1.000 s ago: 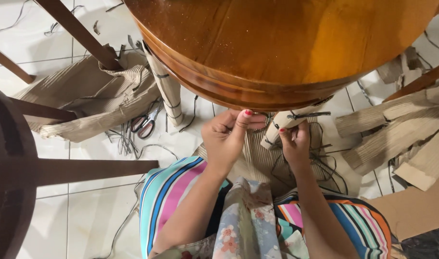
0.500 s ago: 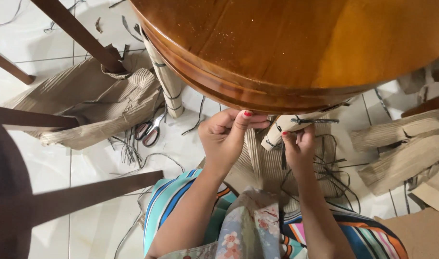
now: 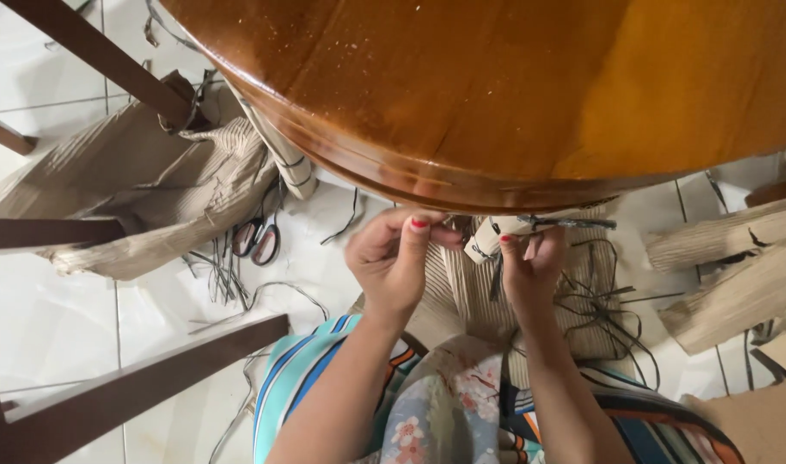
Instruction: Wrapping wooden chair legs with corrugated cardboard and securing them with plastic ties
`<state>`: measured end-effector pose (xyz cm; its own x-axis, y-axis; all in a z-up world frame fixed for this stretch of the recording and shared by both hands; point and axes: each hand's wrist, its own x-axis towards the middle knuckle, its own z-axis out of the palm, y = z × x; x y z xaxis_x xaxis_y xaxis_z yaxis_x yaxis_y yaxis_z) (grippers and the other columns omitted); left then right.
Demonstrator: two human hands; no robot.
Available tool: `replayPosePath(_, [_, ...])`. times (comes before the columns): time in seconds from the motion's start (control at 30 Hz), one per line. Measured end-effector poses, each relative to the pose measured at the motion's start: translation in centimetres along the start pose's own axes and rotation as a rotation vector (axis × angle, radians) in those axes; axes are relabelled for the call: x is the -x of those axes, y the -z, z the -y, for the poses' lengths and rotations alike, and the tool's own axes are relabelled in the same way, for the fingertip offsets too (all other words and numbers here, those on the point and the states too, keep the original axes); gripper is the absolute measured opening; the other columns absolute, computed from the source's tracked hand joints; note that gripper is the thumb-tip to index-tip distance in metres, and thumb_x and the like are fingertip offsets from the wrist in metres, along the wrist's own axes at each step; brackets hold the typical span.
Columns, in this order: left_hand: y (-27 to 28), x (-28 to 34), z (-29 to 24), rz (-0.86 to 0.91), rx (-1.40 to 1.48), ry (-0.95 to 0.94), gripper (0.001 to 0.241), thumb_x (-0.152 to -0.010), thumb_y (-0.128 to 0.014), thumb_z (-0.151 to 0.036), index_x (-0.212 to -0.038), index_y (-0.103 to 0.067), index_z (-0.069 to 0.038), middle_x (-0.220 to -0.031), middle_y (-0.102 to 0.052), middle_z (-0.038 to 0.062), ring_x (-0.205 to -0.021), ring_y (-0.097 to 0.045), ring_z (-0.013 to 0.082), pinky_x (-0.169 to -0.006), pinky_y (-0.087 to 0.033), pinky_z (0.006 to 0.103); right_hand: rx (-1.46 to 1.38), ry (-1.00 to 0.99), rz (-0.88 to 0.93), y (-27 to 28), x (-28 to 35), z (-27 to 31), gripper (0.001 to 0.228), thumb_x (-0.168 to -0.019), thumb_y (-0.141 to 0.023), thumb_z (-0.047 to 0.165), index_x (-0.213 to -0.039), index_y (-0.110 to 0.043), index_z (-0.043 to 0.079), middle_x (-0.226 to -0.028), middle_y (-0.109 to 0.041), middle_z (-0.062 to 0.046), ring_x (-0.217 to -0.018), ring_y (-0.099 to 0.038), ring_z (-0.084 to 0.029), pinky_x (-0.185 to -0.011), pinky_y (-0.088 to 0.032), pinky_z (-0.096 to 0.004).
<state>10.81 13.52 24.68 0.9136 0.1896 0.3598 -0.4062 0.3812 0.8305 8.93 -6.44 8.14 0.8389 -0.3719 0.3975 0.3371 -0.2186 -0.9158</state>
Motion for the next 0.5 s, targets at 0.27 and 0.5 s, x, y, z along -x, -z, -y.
replayPosePath(0.27, [0.8,3.0,8.8,0.41,-0.478,0.387,0.033,-0.089,-0.072,-0.005,-0.119,-0.06,0.0,-0.096,-0.075,0.023,-0.088,-0.075,0.0418,-0.081,-0.059,0.0552,0.148,-0.014,-0.091,0.8,1.7,-2.5,0.052,-0.09,-0.083,0.02,-0.129,-0.054,0.001,-0.123,-0.06,-0.018,-0.118,-0.06,-0.028,-0.105,-0.048,-0.047])
replayPosePath(0.5, [-1.2,2.1,8.9,0.566,-0.698,0.577,0.062,-0.083,-0.072,-0.005,-0.137,-0.043,0.004,-0.117,-0.067,0.028,-0.108,-0.069,0.0478,-0.093,-0.055,0.061,0.178,-0.212,-0.313,-1.8,-3.0,4.0,0.068,-0.07,-0.104,0.017,-0.11,-0.049,0.008,-0.095,-0.05,-0.002,-0.082,-0.054,-0.013,-0.078,-0.047,-0.035])
